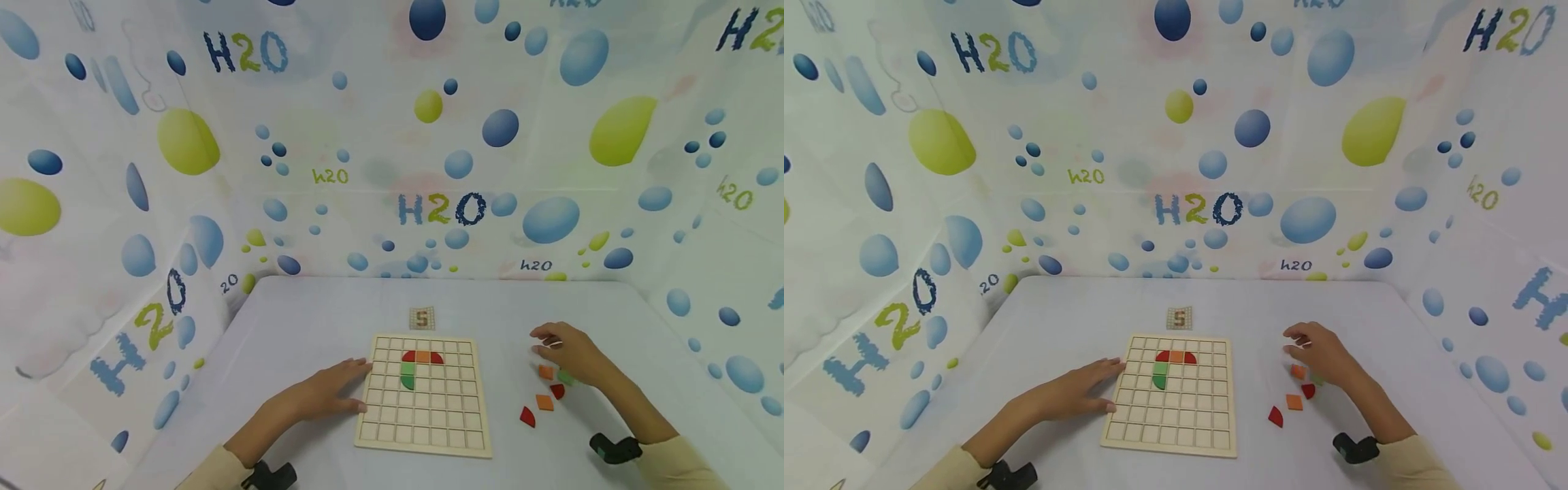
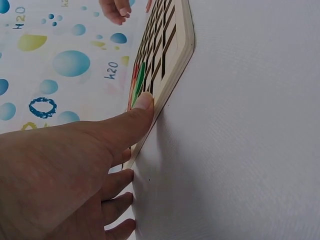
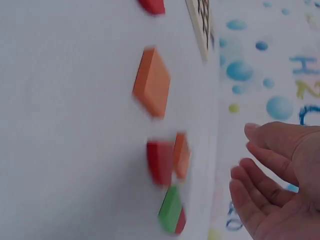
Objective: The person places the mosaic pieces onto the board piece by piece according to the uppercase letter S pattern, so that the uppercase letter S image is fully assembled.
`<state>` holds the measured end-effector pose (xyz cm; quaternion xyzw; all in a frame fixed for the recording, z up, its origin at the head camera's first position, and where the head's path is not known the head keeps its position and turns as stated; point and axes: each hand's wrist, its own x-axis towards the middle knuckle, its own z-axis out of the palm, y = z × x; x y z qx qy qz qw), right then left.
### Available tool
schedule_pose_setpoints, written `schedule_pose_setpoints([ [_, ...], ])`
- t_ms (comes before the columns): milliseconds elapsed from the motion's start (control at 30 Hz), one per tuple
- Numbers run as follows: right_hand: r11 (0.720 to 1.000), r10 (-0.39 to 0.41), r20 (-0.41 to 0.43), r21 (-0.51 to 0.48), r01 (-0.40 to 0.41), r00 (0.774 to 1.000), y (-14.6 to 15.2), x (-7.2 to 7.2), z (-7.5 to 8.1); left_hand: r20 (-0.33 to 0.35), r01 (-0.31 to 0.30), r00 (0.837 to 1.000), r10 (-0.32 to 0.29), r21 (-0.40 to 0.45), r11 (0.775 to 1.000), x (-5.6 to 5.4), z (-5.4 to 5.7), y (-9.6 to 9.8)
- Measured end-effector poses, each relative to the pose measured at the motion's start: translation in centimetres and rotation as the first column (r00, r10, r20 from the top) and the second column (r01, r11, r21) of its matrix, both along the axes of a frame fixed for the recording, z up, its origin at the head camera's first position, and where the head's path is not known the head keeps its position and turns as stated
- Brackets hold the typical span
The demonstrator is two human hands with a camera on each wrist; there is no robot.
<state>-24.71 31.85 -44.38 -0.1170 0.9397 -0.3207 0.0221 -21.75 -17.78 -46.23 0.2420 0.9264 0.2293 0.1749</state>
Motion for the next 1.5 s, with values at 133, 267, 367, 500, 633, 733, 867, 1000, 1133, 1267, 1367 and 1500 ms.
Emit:
schedule_pose_setpoints([
  [133,0.999,0.024,0.062,-0.045,-0.021,0.998,2.3,0.5,-0.4,-0.001,-0.01,1.0,0.01,-0.003,1.0,0.1,-0.1,-0.1],
  [267,0.997,0.053,0.113,-0.064,-0.046,0.992,2.8,1.3,-0.7,-0.004,-0.005,1.0,0.005,0.003,1.0,0.1,-0.1,-0.1],
  [367,0.998,0.058,0.137,-0.03,-0.055,0.989,2.4,1.7,-0.9,-0.007,0.003,1.0,-0.003,0.007,1.0,0.1,-0.1,-0.1],
  [500,0.998,0.032,0.159,0.047,-0.04,0.987,1.9,1.5,-1.3,-0.01,0.005,1.0,-0.005,0.003,1.0,0.0,-0.1,0.0],
  [633,0.996,0.015,0.158,0.079,-0.028,0.987,1.6,1.3,-1.6,-0.003,0.002,1.0,-0.002,0.011,1.0,0.1,-0.1,0.0],
  [733,0.997,0.019,0.144,0.073,-0.03,0.989,1.4,1.2,-1.8,-0.005,0.005,1.0,-0.005,0.016,1.0,0.1,-0.1,0.0],
  [867,0.997,0.028,0.114,0.062,-0.036,0.993,1.0,1.3,-2.0,-0.016,0.009,1.0,-0.009,0.013,1.0,0.2,0.1,0.0],
  [1000,0.996,0.039,0.083,0.073,-0.045,0.996,0.8,1.3,-2.2,-0.018,0.009,1.0,-0.009,0.017,1.0,0.2,0.1,-0.2],
  [1133,0.996,0.033,0.079,0.081,-0.04,0.996,0.7,1.2,-2.2,-0.018,0.006,1.0,-0.006,0.017,1.0,0.2,0.0,-0.2],
  [1267,0.997,0.018,0.077,0.073,-0.024,0.997,0.3,1.2,-2.1,-0.016,0.003,1.0,-0.003,0.008,1.0,0.1,-0.1,-0.1],
  [1367,0.997,0.022,0.059,0.072,-0.026,0.998,-0.1,1.0,-2.2,-0.012,0.001,1.0,-0.001,0.006,1.0,0.1,0.0,-0.1],
  [1500,0.997,0.029,0.043,0.073,-0.032,0.999,-1.0,0.8,-2.1,-0.006,-0.003,1.0,0.003,0.01,1.0,0.2,0.2,0.0],
])
